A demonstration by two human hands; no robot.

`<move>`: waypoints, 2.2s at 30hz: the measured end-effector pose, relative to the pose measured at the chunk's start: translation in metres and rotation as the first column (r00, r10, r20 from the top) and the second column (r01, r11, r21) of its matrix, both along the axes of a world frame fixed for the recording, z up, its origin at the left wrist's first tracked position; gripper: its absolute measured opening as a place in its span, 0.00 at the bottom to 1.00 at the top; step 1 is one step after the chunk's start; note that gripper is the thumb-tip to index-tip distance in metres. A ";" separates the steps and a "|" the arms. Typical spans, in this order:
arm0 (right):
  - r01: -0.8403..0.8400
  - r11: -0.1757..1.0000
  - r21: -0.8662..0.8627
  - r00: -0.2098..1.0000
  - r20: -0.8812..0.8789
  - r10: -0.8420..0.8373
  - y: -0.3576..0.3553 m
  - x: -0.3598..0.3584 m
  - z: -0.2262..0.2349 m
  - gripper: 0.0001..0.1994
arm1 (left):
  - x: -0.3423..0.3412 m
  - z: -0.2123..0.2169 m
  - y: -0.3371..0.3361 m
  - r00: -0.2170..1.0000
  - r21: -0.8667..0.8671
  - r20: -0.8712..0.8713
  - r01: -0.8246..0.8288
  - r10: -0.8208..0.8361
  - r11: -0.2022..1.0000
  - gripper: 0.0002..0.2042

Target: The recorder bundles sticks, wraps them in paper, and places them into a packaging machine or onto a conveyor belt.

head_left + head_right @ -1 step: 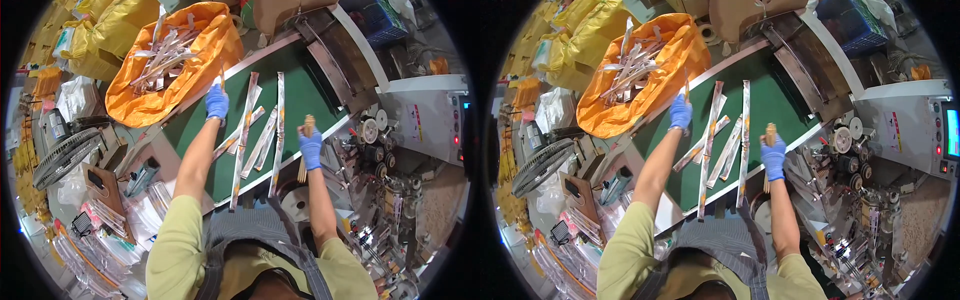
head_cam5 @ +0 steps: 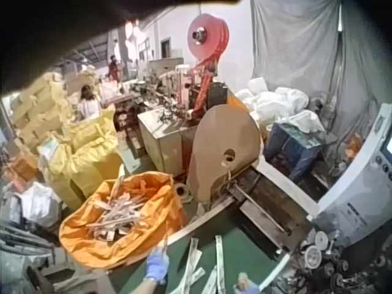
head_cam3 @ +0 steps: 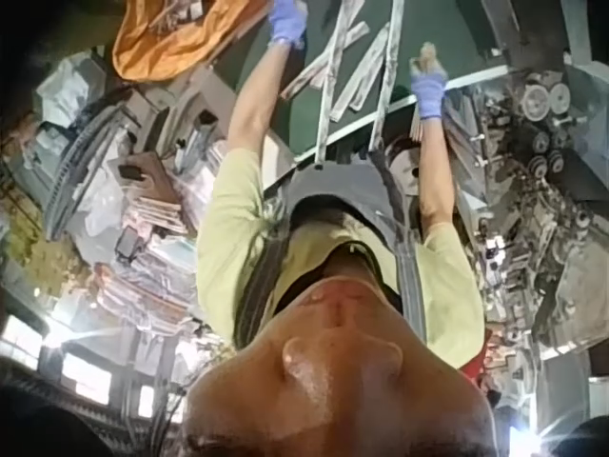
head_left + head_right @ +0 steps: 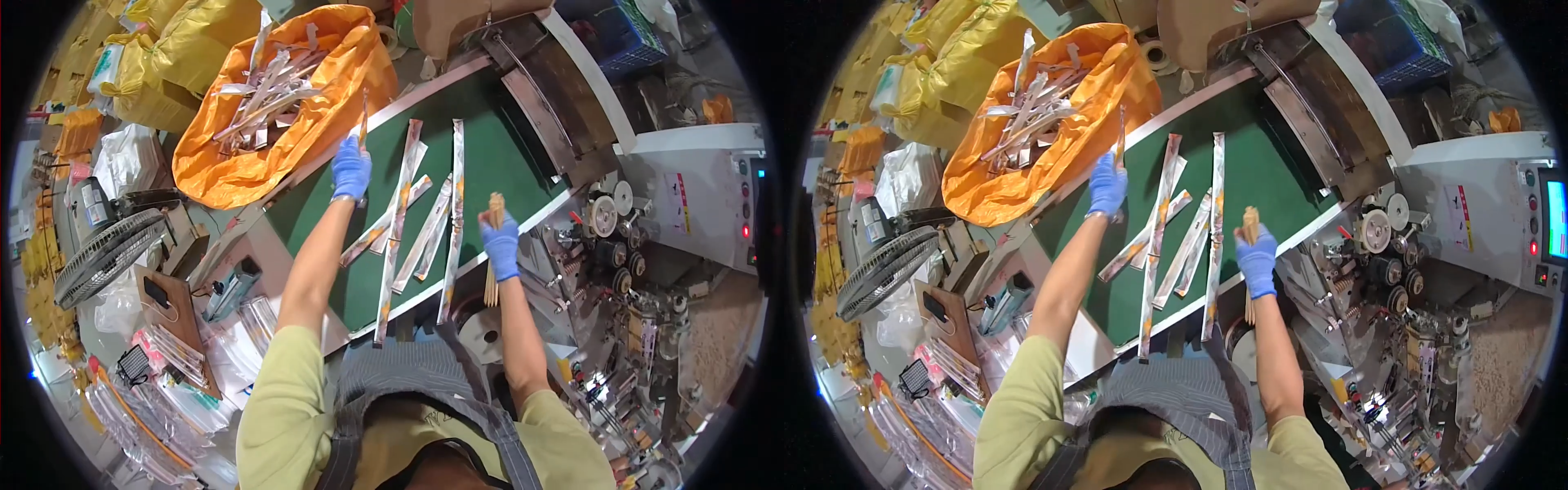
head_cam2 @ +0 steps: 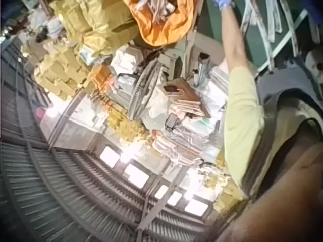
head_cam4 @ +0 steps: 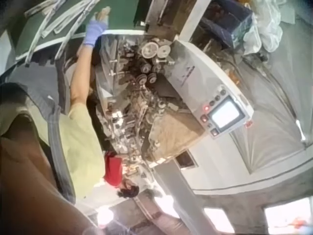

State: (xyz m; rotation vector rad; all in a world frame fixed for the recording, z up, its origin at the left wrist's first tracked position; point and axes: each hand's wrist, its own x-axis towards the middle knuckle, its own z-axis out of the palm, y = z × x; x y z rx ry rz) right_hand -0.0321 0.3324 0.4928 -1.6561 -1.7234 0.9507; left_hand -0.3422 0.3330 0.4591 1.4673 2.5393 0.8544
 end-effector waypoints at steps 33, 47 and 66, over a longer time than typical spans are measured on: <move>-0.553 0.809 -0.199 0.659 -0.699 0.279 0.015 -0.021 0.246 0.11 | 0.117 0.218 -0.176 -0.939 0.280 0.306 0.247 0.158 0.928 0.15; -0.480 0.511 0.713 0.578 -0.182 0.795 -0.085 -0.050 0.300 0.02 | 0.122 0.274 -0.212 -0.406 0.180 0.907 0.134 -0.112 0.975 0.16; 0.208 0.978 -0.013 0.508 -0.853 -0.119 -0.018 0.004 0.295 0.06 | 0.115 0.224 -0.328 -0.102 -0.173 0.976 0.168 0.192 0.970 0.14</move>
